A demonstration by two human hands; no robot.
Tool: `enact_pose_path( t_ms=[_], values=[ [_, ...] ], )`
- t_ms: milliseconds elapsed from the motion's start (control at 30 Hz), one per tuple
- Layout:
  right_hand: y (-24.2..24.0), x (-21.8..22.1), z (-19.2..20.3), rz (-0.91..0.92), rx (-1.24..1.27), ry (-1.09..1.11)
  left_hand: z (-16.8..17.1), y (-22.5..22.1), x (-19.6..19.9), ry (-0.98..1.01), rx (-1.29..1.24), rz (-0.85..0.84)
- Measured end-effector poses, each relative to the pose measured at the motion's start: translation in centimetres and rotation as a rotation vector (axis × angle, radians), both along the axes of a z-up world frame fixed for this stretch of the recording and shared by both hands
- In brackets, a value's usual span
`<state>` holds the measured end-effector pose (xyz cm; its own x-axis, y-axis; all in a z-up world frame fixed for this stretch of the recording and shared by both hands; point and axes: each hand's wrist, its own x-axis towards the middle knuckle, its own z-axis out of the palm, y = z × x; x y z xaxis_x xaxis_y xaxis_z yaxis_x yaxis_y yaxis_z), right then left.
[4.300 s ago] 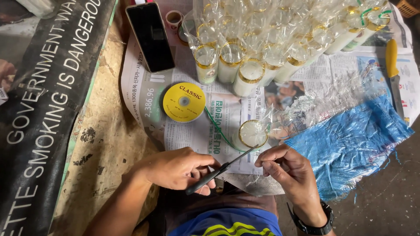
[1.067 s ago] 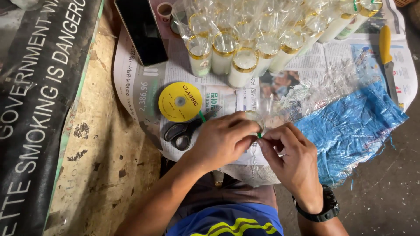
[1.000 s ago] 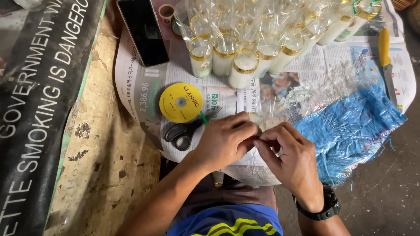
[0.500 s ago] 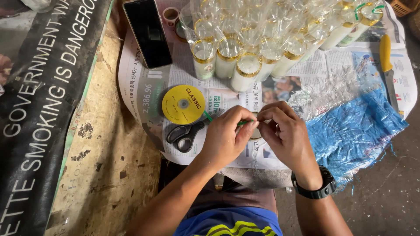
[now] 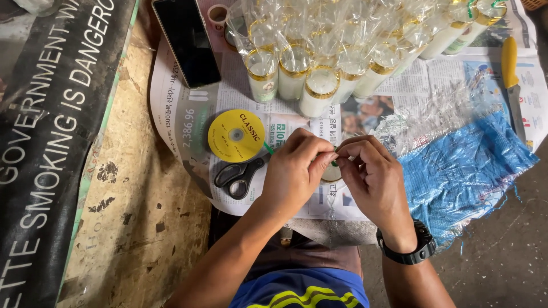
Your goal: Wrapping small jars in individual plastic bags and securing the tops with green string.
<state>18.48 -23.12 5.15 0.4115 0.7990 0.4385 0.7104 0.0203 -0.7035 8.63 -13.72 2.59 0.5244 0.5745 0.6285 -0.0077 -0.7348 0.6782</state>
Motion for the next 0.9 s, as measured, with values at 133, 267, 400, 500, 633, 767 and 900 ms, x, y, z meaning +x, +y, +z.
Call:
enact_pose_path(
  t_ms=[133,267,400,500,633,767,900],
  values=[
    [0.1,-0.1,0.1,-0.019,-0.002,-0.049,0.3,-0.5,-0.2,0.092,0.196,0.064],
    [0.0,-0.3,0.2,-0.037,-0.002,-0.093,0.4,-0.5,-0.5,0.121,0.076,-0.006],
    [-0.3,-0.1,0.0,0.011,0.021,0.087,0.5,0.2,-0.8,0.013,-0.251,-0.218],
    [-0.6,0.1,0.1,0.049,0.039,0.181,0.4,0.5,-0.8,-0.015,-0.292,-0.251],
    [-0.8,-0.2,0.3,0.064,-0.006,0.143,0.3,0.2,-0.7,-0.035,-0.301,-0.231],
    [-0.6,-0.2,-0.1,0.012,0.014,0.044,0.1,0.0,-1.2,-0.027,-0.242,-0.157],
    [-0.6,0.0,-0.5,-0.026,0.02,0.0,-0.3,0.3,-2.5,0.043,-0.156,-0.068]
  ],
)
